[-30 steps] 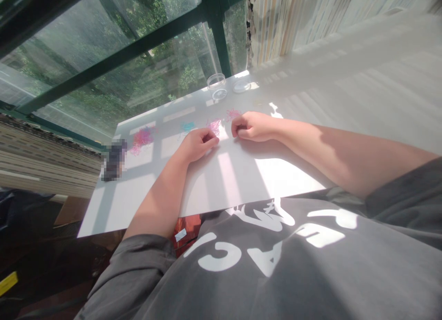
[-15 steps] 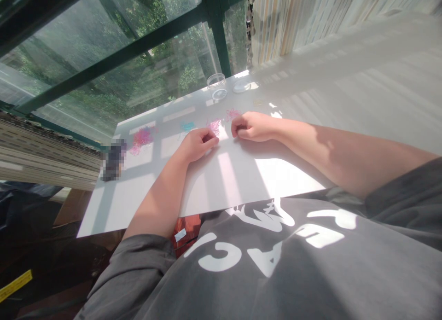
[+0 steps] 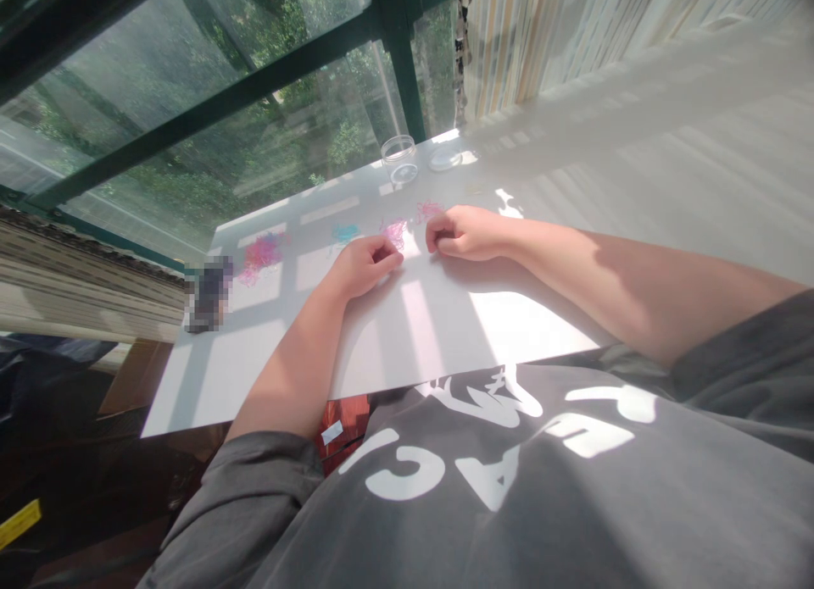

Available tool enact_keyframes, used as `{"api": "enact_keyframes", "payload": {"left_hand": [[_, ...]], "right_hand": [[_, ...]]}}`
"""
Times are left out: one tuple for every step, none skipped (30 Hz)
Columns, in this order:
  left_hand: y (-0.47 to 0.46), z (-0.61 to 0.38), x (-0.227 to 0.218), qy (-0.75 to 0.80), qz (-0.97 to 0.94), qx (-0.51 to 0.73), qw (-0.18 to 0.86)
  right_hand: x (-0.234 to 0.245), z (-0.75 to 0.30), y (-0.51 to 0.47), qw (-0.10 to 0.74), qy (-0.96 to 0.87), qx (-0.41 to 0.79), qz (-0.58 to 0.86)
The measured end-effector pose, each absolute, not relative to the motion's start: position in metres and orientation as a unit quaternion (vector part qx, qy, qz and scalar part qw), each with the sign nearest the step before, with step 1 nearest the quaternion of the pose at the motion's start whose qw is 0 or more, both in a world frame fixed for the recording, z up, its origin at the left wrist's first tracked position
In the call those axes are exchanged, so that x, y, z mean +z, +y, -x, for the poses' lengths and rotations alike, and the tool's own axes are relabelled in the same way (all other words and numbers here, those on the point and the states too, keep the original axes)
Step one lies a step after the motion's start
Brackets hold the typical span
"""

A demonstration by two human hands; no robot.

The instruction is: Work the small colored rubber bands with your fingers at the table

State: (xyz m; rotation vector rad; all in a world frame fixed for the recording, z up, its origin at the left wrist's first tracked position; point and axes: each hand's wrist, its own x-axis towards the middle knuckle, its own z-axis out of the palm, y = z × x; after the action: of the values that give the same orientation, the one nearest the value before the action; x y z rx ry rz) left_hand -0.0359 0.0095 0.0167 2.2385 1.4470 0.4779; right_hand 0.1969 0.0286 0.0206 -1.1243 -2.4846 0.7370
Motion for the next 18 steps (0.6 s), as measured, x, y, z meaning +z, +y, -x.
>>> {"api": "enact_keyframes", "payload": {"left_hand": [[0.0096, 0.036, 0.0166, 0.522, -0.807, 0.173, 0.215], [0.0096, 0.0361, 0.0165, 0.521, -0.807, 0.173, 0.215], [0.0097, 0.0362, 0.0163, 0.52, -0.808, 0.174, 0.215], [0.0098, 0.0363, 0.0162, 0.52, -0.808, 0.174, 0.215], [0.0098, 0.0363, 0.0161, 0.519, -0.809, 0.174, 0.214], [0.0099, 0.0363, 0.016, 0.519, -0.809, 0.174, 0.215], [0.0099, 0.0362, 0.0159, 0.519, -0.809, 0.173, 0.216], [0.0099, 0.0362, 0.0159, 0.519, -0.809, 0.173, 0.217], [0.0098, 0.0361, 0.0159, 0.519, -0.808, 0.173, 0.218], [0.0098, 0.036, 0.0159, 0.519, -0.808, 0.174, 0.218], [0.0097, 0.036, 0.0159, 0.52, -0.807, 0.174, 0.217], [0.0096, 0.036, 0.016, 0.521, -0.807, 0.175, 0.217], [0.0094, 0.036, 0.0161, 0.521, -0.807, 0.175, 0.217], [0.0093, 0.036, 0.0163, 0.522, -0.806, 0.175, 0.217], [0.0092, 0.036, 0.0164, 0.522, -0.806, 0.174, 0.217], [0.0092, 0.036, 0.0164, 0.523, -0.806, 0.174, 0.217], [0.0092, 0.0361, 0.0164, 0.523, -0.806, 0.173, 0.218], [0.0093, 0.0361, 0.0164, 0.523, -0.806, 0.172, 0.218]], "right_hand": [[0.0205, -0.1968, 0.0288, 0.157, -0.868, 0.258, 0.393], [0.0204, -0.1967, 0.029, 0.156, -0.869, 0.258, 0.393], [0.0203, -0.1966, 0.0292, 0.155, -0.869, 0.258, 0.393], [0.0203, -0.1965, 0.0294, 0.155, -0.869, 0.258, 0.392], [0.0203, -0.1965, 0.0296, 0.155, -0.87, 0.257, 0.392], [0.0203, -0.1964, 0.0297, 0.155, -0.869, 0.257, 0.392], [0.0203, -0.1964, 0.0297, 0.154, -0.869, 0.258, 0.393], [0.0202, -0.1964, 0.0297, 0.154, -0.869, 0.258, 0.393], [0.0202, -0.1964, 0.0297, 0.154, -0.869, 0.259, 0.393], [0.0202, -0.1964, 0.0297, 0.155, -0.869, 0.259, 0.393], [0.0202, -0.1965, 0.0297, 0.156, -0.869, 0.259, 0.392], [0.0201, -0.1966, 0.0297, 0.157, -0.869, 0.259, 0.391], [0.02, -0.1966, 0.0297, 0.157, -0.869, 0.26, 0.39], [0.02, -0.1967, 0.0297, 0.158, -0.869, 0.26, 0.39], [0.02, -0.1968, 0.0296, 0.159, -0.869, 0.261, 0.39], [0.02, -0.1968, 0.0296, 0.159, -0.869, 0.261, 0.39], [0.02, -0.1968, 0.0296, 0.159, -0.868, 0.262, 0.39], [0.02, -0.1968, 0.0296, 0.159, -0.868, 0.262, 0.391]]}}
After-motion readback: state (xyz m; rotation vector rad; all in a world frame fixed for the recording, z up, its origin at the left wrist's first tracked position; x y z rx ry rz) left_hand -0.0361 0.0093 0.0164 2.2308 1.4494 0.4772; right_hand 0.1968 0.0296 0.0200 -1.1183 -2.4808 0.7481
